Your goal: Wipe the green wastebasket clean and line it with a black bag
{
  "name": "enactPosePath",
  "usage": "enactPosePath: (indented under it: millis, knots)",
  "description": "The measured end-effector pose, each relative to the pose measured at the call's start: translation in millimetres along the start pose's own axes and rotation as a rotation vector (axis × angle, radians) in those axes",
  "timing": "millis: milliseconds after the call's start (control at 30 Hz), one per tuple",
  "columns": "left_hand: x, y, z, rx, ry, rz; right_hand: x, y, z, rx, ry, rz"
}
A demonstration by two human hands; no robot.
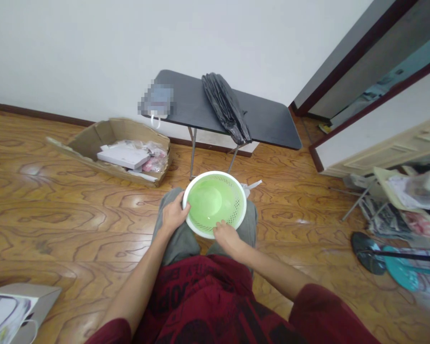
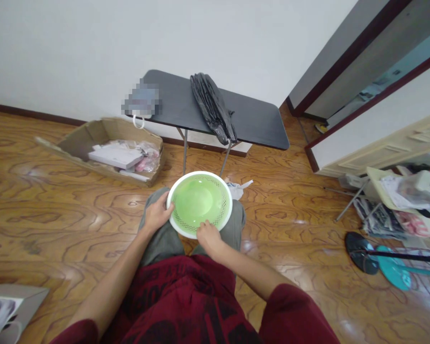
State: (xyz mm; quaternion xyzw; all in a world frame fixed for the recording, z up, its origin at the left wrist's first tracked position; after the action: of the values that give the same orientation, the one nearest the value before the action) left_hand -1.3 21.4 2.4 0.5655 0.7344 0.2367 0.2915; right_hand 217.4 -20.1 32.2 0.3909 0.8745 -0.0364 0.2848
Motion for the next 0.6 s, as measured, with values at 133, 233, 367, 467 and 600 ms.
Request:
enactPosePath:
  millis: [133, 233, 367, 467, 600]
  knots:
    - [1, 0, 0.8, 0.011, 0.008, -0.002, -1, -26, -7, 0.03, 0.079, -0.052]
    - [2, -2, 2.3, 0.012, 0.01, -0.007, -7, -11, -8, 0.045, 0.068, -0.105]
    - [2, -3, 3.5, 0.019, 0.013, -0.019, -15, 27, 1, -0.006, 0.024, -0.125]
    - [3, -2, 3.7, 0.029, 0.023, -0.021, -13, 53, 8, -0.014, -0.015, -0.041]
    - [3, 0, 3.7, 0.036, 0.009, -0.029, -2, 50, 5, 0.11, -0.086, -0.042]
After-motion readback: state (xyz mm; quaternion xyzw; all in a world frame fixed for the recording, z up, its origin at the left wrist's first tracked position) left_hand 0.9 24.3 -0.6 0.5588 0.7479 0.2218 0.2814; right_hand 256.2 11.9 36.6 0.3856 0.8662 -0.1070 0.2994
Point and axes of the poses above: each hand's wrist, its own x-axis towards the middle knuckle, its own z-axis out of the palm, y = z × x, the point moved 3 cm from there along x, towards the middle knuckle, and after that the axes turned 10 degrees about -x, right-handed, at the moved point
